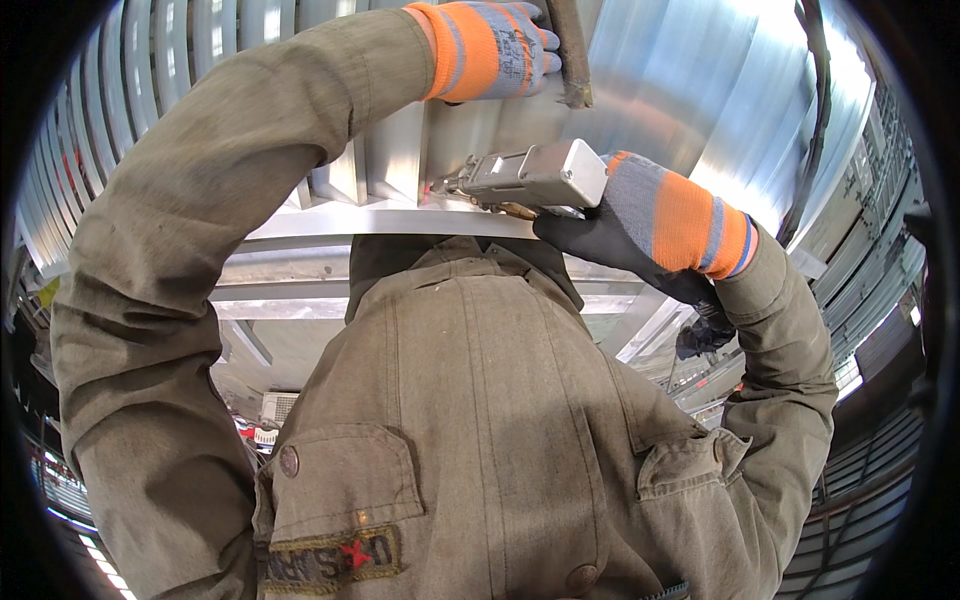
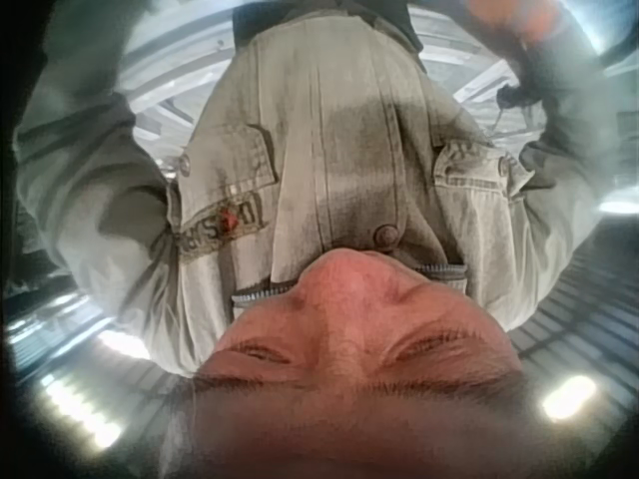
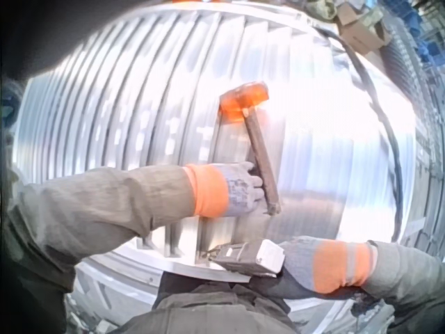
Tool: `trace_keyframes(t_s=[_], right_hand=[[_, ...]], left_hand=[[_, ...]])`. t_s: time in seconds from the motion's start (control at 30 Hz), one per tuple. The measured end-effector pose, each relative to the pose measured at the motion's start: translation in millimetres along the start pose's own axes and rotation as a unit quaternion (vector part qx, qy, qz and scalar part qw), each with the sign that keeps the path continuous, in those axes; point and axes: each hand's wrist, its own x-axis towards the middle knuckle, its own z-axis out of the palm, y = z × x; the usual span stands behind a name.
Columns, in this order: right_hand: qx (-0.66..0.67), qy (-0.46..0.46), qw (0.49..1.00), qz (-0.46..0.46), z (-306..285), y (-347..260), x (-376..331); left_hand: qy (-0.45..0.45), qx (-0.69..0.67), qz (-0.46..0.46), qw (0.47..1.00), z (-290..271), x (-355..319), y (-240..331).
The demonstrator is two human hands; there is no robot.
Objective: The person positions a metal panel on a corrugated metal structure, then uses a welding torch to join the panel to the structure. The person repeatedly taps the panel with a rubber mallet and continues welding along the seam.
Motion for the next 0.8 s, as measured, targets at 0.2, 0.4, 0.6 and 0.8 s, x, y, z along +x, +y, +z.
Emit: trace_keyframes(t_s=[0.2,0.4,0.6,0.8], right_hand=[[0.009,-0.001,1.000,-0.028,5,3,10],[-0.035,-0.018,0.999,0.008,2,-5,13],[-0.128,-0.037,0.991,-0.018,0,-12,21],[-0.073,-0.029,0.995,-0.055,7,-12,33]], left_hand=[[0.019,0.015,-0.008,1.000,4,3,2],[0.033,0.018,-0.007,0.999,8,7,-1],[0.052,0.023,-0.015,0.998,14,8,-1],[0.129,-0.004,-0.023,0.991,39,15,-4]])
